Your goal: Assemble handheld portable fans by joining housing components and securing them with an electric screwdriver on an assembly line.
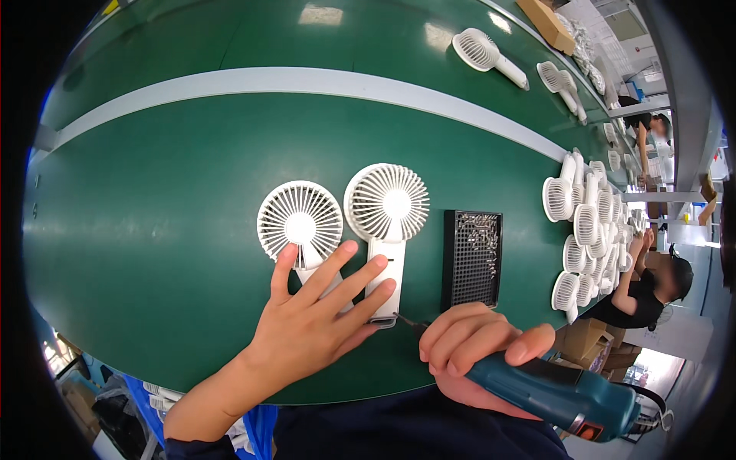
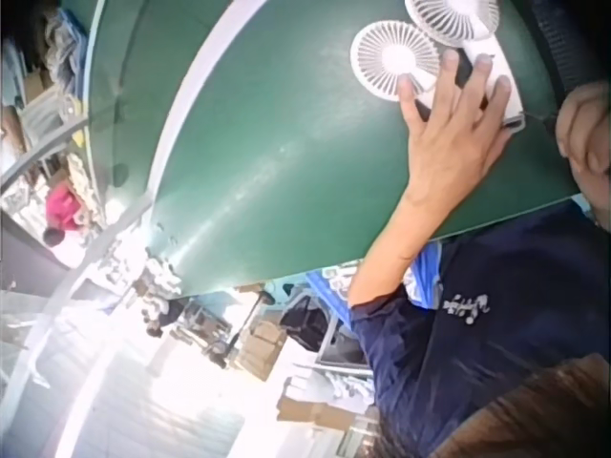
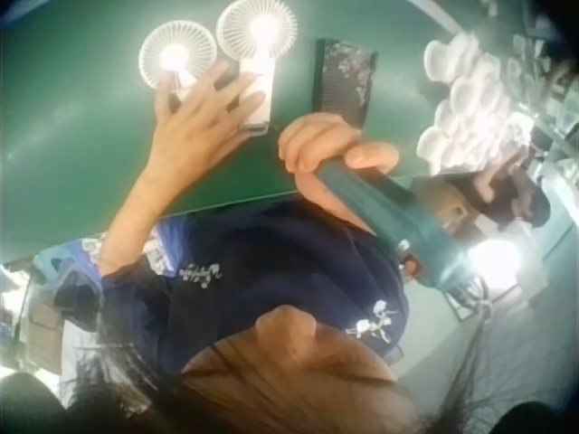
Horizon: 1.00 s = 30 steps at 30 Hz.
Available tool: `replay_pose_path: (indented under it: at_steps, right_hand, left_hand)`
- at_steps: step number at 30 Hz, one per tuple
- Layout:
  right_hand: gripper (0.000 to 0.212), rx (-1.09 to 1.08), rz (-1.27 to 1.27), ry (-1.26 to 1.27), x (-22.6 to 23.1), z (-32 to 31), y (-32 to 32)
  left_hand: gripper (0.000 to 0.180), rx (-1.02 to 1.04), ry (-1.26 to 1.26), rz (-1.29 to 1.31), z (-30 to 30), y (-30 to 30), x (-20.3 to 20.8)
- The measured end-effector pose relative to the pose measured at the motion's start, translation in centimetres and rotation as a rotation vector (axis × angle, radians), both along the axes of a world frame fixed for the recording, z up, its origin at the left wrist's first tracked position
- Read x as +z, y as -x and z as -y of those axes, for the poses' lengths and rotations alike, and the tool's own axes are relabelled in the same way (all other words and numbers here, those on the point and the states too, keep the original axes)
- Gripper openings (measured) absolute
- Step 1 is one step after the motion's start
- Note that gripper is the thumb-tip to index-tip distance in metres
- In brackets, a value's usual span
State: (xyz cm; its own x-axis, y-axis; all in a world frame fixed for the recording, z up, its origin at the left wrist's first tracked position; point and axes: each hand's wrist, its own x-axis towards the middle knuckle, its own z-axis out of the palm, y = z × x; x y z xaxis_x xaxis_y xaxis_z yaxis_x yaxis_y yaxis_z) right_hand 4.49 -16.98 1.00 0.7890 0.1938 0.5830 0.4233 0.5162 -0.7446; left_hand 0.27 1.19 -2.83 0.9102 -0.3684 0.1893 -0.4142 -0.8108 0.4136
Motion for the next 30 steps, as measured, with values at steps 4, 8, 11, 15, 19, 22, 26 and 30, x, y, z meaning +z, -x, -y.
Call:
replay_pose_path:
  at_steps: [4, 8, 11, 15, 19, 22, 26, 30]
  right_hand:
    - [0.066, -0.101, -0.034, -0.093, 1.1, 2.4, -1.1]
    - [0.079, -0.211, -0.030, -0.095, 0.8, 5.5, -4.5]
    - [0.084, -0.214, 0.028, -0.116, -0.7, 6.6, -7.1]
    - [0.081, -0.339, 0.015, -0.070, -1.2, 6.5, -7.9]
    - [0.082, -0.360, 0.045, -0.051, -1.8, 6.9, -8.5]
    - [0.085, -0.345, -0.023, -0.100, -2.1, 6.6, -8.6]
    - [0.085, -0.355, -0.022, -0.074, -2.4, 6.5, -8.6]
    - [0.086, -0.357, -0.038, -0.059, -2.6, 6.6, -8.7]
  left_hand:
    - [0.061, -0.003, 0.002, -0.019, 0.2, 0.1, -0.1]
    - [0.054, 0.025, -0.072, 0.002, 0.1, 0.4, 0.4]
    - [0.051, 0.031, -0.062, 0.009, 0.5, 0.4, 0.3]
    - [0.049, 0.028, -0.063, -0.003, 0.7, 0.1, 0.4]
    - [0.050, 0.032, -0.069, -0.009, 0.9, 0.0, 0.4]
    - [0.050, 0.035, -0.063, -0.015, 0.7, 0.1, 0.3]
    - [0.049, 0.033, -0.049, -0.015, 0.7, 0.0, 0.4]
    - [0.049, 0.025, -0.035, -0.013, 0.8, -0.2, 0.3]
